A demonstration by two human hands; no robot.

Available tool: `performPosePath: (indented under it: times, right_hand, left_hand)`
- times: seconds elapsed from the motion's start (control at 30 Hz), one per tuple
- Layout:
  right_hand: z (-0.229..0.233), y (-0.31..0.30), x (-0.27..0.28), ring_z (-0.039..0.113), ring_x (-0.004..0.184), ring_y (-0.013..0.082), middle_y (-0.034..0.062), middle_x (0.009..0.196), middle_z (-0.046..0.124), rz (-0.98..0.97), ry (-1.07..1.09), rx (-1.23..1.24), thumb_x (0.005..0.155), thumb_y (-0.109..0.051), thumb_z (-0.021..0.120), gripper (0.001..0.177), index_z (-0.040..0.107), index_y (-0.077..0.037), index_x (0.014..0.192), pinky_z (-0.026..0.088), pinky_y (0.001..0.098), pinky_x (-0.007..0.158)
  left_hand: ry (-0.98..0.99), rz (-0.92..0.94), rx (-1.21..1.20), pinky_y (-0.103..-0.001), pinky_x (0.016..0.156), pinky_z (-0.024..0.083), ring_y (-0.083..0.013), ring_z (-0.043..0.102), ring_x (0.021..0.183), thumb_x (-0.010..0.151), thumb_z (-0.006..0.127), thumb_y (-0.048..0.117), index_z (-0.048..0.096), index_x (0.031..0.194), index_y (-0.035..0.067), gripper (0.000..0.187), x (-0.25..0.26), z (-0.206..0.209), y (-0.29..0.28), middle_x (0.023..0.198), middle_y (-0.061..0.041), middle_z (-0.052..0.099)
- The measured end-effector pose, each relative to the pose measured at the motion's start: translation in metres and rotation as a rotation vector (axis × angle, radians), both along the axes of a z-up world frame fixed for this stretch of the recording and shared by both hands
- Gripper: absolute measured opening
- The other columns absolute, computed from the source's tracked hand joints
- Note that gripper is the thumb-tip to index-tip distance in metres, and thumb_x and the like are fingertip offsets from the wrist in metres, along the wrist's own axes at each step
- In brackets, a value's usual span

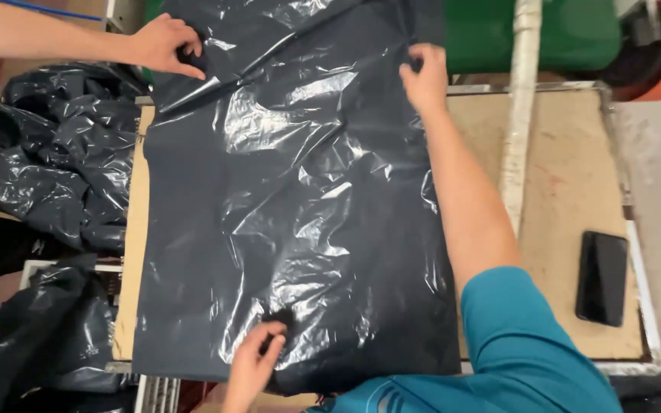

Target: The person repeatedly retrieves black poly mailers from a conveyor belt, unfolds them on a wooden table, folds them in half, and places them into a white plastic basket. The process is repeated multiple times throughout the clip.

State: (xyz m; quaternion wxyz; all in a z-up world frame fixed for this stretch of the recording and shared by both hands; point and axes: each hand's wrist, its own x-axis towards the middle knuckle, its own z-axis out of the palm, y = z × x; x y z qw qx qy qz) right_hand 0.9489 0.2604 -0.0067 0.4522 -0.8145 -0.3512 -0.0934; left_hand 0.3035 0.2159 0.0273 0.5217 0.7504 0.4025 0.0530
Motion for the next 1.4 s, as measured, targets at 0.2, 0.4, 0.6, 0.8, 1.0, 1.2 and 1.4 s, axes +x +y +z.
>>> performPosePath:
  times: [0.2,0.4,0.6,0.8,1.0,1.2,1.4]
  right_hand:
    - [0.024,0.074,0.059,0.068,0.055,0.0150,0.0038,0.114,0.049,-0.104,0.316,-0.006,0.076,-0.021,0.072,0.027,0.071,-0.028,0.102,0.063,0.0218,0.053]
    - [0.025,0.097,0.086,0.080,0.074,0.0033,0.0068,0.133,0.063,-0.032,0.762,-0.126,0.088,-0.028,0.065,0.055,0.050,-0.013,0.138,0.044,0.0199,0.046]
    - [0.037,0.101,0.102,0.065,0.098,0.0073,-0.0046,0.115,0.068,0.061,0.656,0.182,0.085,-0.018,0.065,0.037,0.065,-0.020,0.122,0.056,0.0222,0.079]
    - [0.009,0.100,0.128,0.029,0.066,0.0061,-0.0078,0.074,0.035,0.049,0.670,0.298,0.082,-0.003,0.050,0.018,0.051,-0.020,0.088,0.028,0.0239,0.062]
    - [-0.012,0.090,0.119,0.056,0.142,0.0246,0.0073,0.154,0.043,0.146,0.598,0.203,0.088,-0.010,0.063,0.070,0.033,-0.022,0.149,0.050,0.0337,0.102]
    - [0.043,0.060,0.006,0.071,0.091,0.0231,0.0130,0.118,0.043,0.195,0.055,0.231,0.085,0.000,0.062,0.035,0.053,-0.006,0.118,0.051,0.0348,0.091]
    - [0.067,-0.048,-0.219,0.050,0.130,0.0435,0.0120,0.114,0.061,0.622,0.031,-0.143,0.078,0.002,0.058,0.031,0.062,0.001,0.109,0.044,0.0483,0.104]
  left_hand:
    - [0.033,0.223,-0.158,-0.021,0.080,0.054,-0.0096,0.075,0.089,0.081,0.074,0.020,0.081,0.095,0.015,0.016,0.000,-0.027,-0.032,0.099,0.002,0.083]
    - [0.051,0.117,-0.182,-0.020,0.070,0.056,-0.0074,0.076,0.076,0.083,0.074,0.026,0.081,0.096,0.018,0.018,0.025,-0.008,-0.026,0.095,0.002,0.079]
    - [0.082,0.032,-0.162,-0.026,0.081,0.053,-0.0121,0.074,0.087,0.084,0.071,0.042,0.079,0.098,0.020,0.027,0.043,0.009,-0.016,0.096,0.001,0.077]
    - [-0.075,0.022,0.174,-0.035,0.089,0.052,-0.0199,0.069,0.100,0.088,0.066,0.046,0.078,0.096,0.015,0.033,0.045,-0.004,-0.015,0.098,-0.003,0.077]
    - [0.314,-0.008,0.419,-0.045,0.098,0.046,-0.0155,0.042,0.141,0.077,0.068,0.055,0.067,0.126,0.031,0.055,0.038,-0.015,-0.013,0.141,0.014,0.059]
    - [0.362,-0.157,0.479,-0.053,0.097,0.041,-0.0238,0.026,0.150,0.085,0.062,0.055,0.051,0.140,0.025,0.063,0.034,-0.002,-0.015,0.156,0.004,0.040]
    - [0.290,-0.233,0.492,-0.065,0.111,0.023,-0.0313,0.020,0.150,0.084,0.066,0.051,0.053,0.138,0.021,0.063,0.030,0.001,-0.010,0.157,0.001,0.038]
